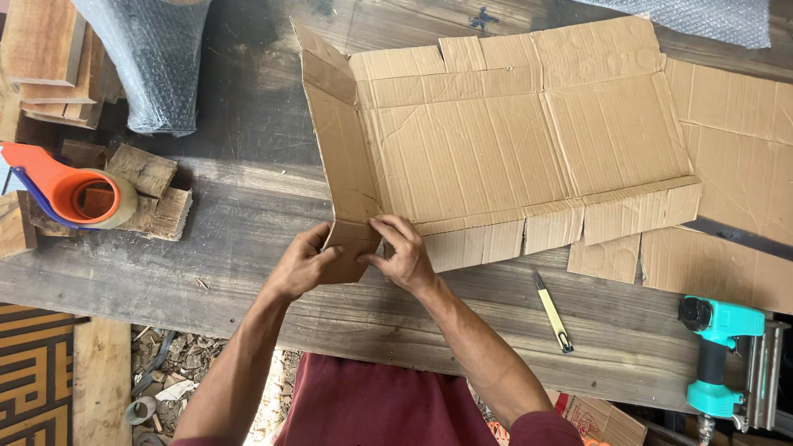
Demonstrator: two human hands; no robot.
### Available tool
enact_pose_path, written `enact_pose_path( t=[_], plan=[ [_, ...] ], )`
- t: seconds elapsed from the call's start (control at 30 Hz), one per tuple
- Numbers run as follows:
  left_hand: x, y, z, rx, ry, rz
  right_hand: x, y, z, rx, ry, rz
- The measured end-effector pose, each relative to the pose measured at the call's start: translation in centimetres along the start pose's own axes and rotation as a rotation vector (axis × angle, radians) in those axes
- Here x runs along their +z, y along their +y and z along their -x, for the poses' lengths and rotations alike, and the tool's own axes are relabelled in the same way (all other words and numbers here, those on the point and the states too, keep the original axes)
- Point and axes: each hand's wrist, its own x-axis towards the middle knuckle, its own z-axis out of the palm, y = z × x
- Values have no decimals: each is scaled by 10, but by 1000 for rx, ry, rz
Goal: The person constructs a cardboard box by folding and cutting cardboard sheets, places a bubble-wrapped item inside, and secures the package with adhesive tape.
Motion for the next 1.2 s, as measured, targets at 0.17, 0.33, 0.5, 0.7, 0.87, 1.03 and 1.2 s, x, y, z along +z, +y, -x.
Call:
enact_pose_path(
  t=[0.17, 0.33, 0.5, 0.7, 0.87, 1.03, 1.2],
  plan=[
    [10, 41, 9, -92, -132, 84, 8, -6, 8, -36, -5, -16],
    [19, 44, 1, -143, -161, 4, 13, -2, 22, 0, 36, 13],
    [15, 19, -7, -110, -73, -328, 15, 10, 22, -42, 51, 29],
    [15, 0, -10, 69, -44, -379, 8, -19, 12, -66, 97, 19],
    [13, -11, -11, 114, 2, -395, 8, -21, 9, -69, 84, -6],
    [11, -31, -12, 160, 43, -430, 10, -25, 3, -30, 72, -33],
    [9, -18, -7, 116, 38, -414, 13, -19, 4, -57, 14, -51]
  ],
)
